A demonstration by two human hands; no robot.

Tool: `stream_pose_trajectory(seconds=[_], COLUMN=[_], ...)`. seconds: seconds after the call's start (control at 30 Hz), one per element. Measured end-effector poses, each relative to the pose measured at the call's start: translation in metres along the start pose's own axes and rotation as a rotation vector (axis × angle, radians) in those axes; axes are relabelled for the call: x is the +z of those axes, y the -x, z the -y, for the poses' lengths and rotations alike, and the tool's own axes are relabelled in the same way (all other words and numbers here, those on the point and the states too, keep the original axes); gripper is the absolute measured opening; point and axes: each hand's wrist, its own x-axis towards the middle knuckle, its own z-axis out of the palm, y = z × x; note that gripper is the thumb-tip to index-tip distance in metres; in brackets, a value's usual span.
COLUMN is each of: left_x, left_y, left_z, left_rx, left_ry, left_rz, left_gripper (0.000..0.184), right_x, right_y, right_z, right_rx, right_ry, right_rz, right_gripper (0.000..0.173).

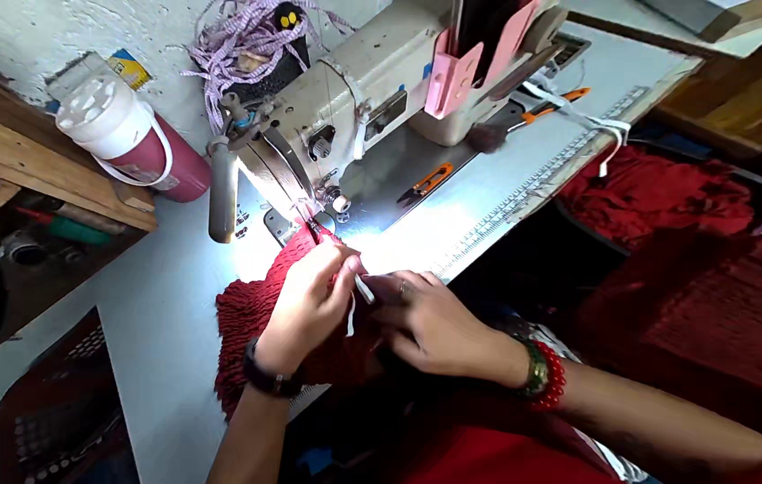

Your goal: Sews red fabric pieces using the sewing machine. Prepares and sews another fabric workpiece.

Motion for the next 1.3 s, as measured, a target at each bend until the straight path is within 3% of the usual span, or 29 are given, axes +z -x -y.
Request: stream_pose_trajectory(seconds=[0.07, 0.17, 0.27, 0.33, 0.47, 0.57, 0.77, 1.0, 1.2, 1.3], left_x=[0.022, 0.042, 0.051, 0.050, 0.038, 0.048, 0.078, 0.072, 0.063, 0.047], left_y=[-0.001, 0.011, 0.008, 0.007, 0.025, 0.046, 0.074, 0.076, 0.074, 0.066], left_z=[0.018, 0.012, -0.004, -0.007, -0.001, -0.013, -0.025, -0.019, -0.017, -0.006], left_rx=[-0.308, -0.549, -0.619, -0.641, -0.617, -0.583, -0.450, -0.405, -0.426, -0.238], left_ry=[-0.007, -0.137, -0.320, -0.323, 0.014, 0.044, 0.095, 0.198, 0.303, 0.100], left_rz=[-0.040, -0.076, -0.019, 0.004, -0.170, -0.225, -0.320, -0.270, -0.180, -0.114], left_gripper=[0.030, 0.036, 0.045, 0.035, 0.017, 0.018, 0.019, 0.019, 0.019, 0.024], right_x=[-0.001, 0.005, 0.000, -0.004, -0.010, -0.003, 0.016, -0.001, -0.008, -0.007], right_y=[-0.015, -0.034, -0.028, -0.017, -0.002, 0.010, 0.019, 0.003, -0.037, -0.047], right_z=[-0.006, -0.009, 0.014, 0.024, 0.012, 0.007, 0.009, -0.012, -0.045, -0.050], right_rx=[0.127, 0.337, 0.323, 0.331, 0.421, 0.474, 0.188, -0.172, -0.549, -0.662], right_ry=[0.042, 0.100, 0.098, 0.060, -0.287, -0.575, -0.451, -0.124, 0.083, 0.066], right_rz=[-0.138, 0.049, 0.261, 0.288, 0.026, -0.064, -0.161, -0.028, -0.008, 0.048], right_gripper=[0.039, 0.044, 0.048, 0.038, 0.022, 0.022, 0.035, 0.041, 0.023, 0.023])
